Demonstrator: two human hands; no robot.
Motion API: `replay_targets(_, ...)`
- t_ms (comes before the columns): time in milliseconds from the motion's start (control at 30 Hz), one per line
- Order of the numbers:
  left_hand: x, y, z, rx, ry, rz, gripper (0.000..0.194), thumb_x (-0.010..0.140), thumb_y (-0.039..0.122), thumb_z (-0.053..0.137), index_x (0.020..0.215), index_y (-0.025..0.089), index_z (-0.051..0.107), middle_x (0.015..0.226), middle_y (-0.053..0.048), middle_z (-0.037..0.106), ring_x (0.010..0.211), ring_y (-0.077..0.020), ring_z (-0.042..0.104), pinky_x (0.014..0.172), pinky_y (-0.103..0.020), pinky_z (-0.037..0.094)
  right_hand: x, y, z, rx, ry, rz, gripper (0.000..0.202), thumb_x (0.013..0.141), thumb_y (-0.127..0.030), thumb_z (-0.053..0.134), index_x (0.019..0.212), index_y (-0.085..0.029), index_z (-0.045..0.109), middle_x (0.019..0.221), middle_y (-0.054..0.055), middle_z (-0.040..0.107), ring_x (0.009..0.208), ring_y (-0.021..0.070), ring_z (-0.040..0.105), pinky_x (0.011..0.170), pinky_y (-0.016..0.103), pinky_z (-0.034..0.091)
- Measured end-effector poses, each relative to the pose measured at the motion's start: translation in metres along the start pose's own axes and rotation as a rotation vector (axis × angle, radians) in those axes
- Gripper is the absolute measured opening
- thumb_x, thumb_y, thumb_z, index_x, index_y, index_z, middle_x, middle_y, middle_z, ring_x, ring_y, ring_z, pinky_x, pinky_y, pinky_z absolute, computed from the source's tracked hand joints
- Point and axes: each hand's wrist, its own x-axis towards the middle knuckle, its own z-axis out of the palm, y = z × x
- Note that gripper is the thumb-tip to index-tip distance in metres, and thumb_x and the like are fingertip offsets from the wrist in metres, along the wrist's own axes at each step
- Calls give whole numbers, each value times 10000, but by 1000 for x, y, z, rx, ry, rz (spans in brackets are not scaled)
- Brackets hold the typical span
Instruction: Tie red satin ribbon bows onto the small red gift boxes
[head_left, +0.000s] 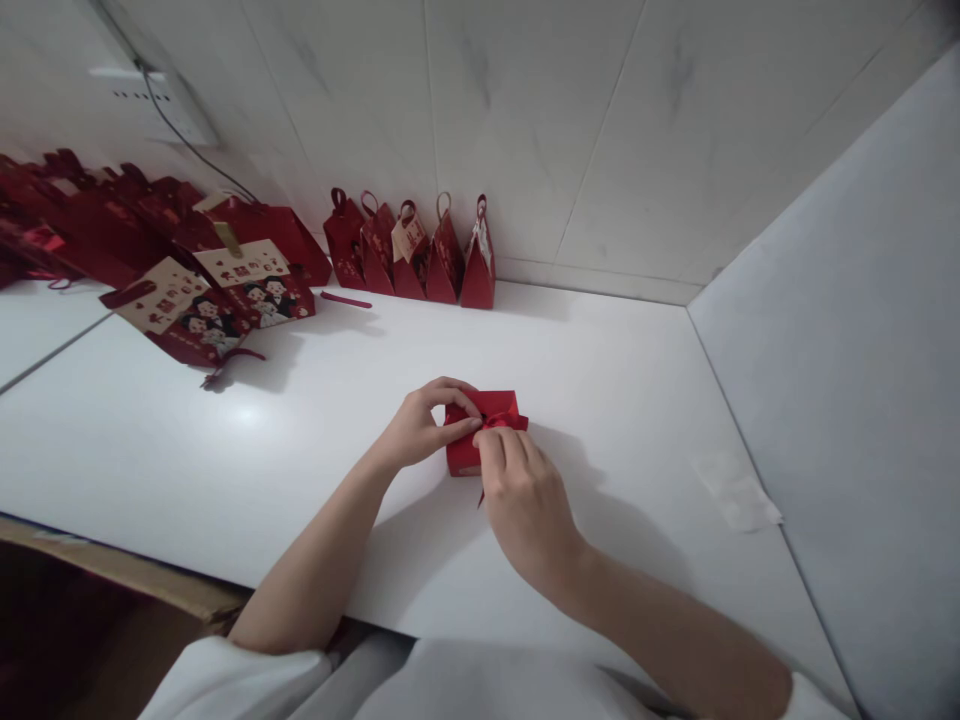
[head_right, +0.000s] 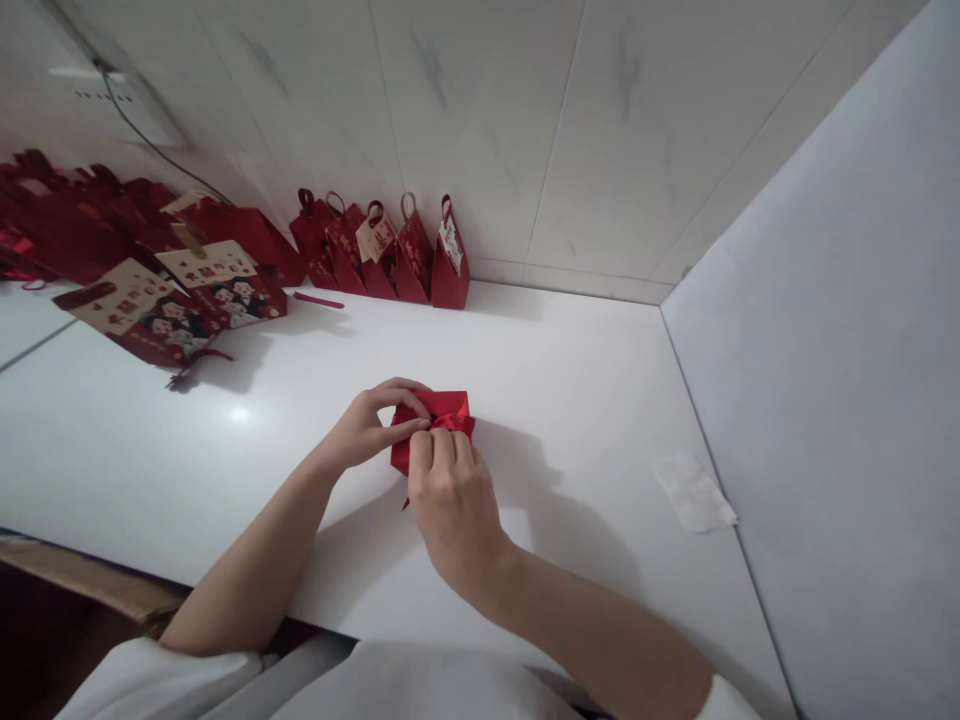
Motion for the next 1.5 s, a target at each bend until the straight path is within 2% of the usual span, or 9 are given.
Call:
replay_targets(400,0,3,2,26,5,-1,82,826,292,692,829,218,728,1160,-68,630,1074,-228,596,955,-389,469,-3,-11,-1,-28,40,36,236,903,28,428,801,-144,555,668,25,580,575,151,577,568,284,478)
replay_targets(667,1,2,3,10,3,6,88,825,301,696,827,219,724,1153,-65,633,1057,-220,601,957,-389,468,-2,-12,-5,-12,10,35,250,911,27,430,792,-146,565,666,19,582,561,144,586,561,284,483)
replay_targets(867,2,-4,0,-62,-46,9,111,838,305,684,861,201,717,1151,-77,633,1005,-200,608,923,-364,476,1,-8,-10,57,27,-1,282,908,17,437,747,-162,584,652,11,588,570,145,592,532,273,493)
replay_targets(1000,1,-5,-2,-89,-69,15,111,875,240,609,891,202,712,1196,-71,618,985,-180,601,926,-358,474,2,-4,-13,113,41,-52,313,895,68,408,834,-141,634,690,24,620,613,132,615,620,256,533)
replay_targets(1100,1,-4,-2,-76,-61,28,120,880,258,602,881,198,706,1195,-73,620,970,-178,603,925,-365,475,1,-5,-10,135,72,-87,293,891,71,437,879,-123,656,705,38,640,680,143,648,669,256,550)
replay_targets(1233,1,-2,-2,-29,-50,65,121,835,308,686,879,196,698,1183,-82,623,1027,-201,601,948,-377,465,-2,-9,-2,133,108,-93,218,887,34,518,861,-126,664,692,38,644,711,161,662,693,280,561)
replay_targets(1367,1,0,-2,-22,-80,60,82,838,273,683,880,205,701,1200,-72,616,1026,-191,605,940,-367,472,-4,-13,1,139,127,-77,172,880,16,558,844,-119,659,682,38,642,676,156,656,667,280,556)
replay_targets(1500,1,1,-2,4,-57,56,60,836,250,678,862,206,710,1183,-69,623,1037,-196,607,944,-369,474,-3,-15,-2,137,131,-65,186,886,19,546,831,-130,643,655,22,621,619,138,636,621,263,540)
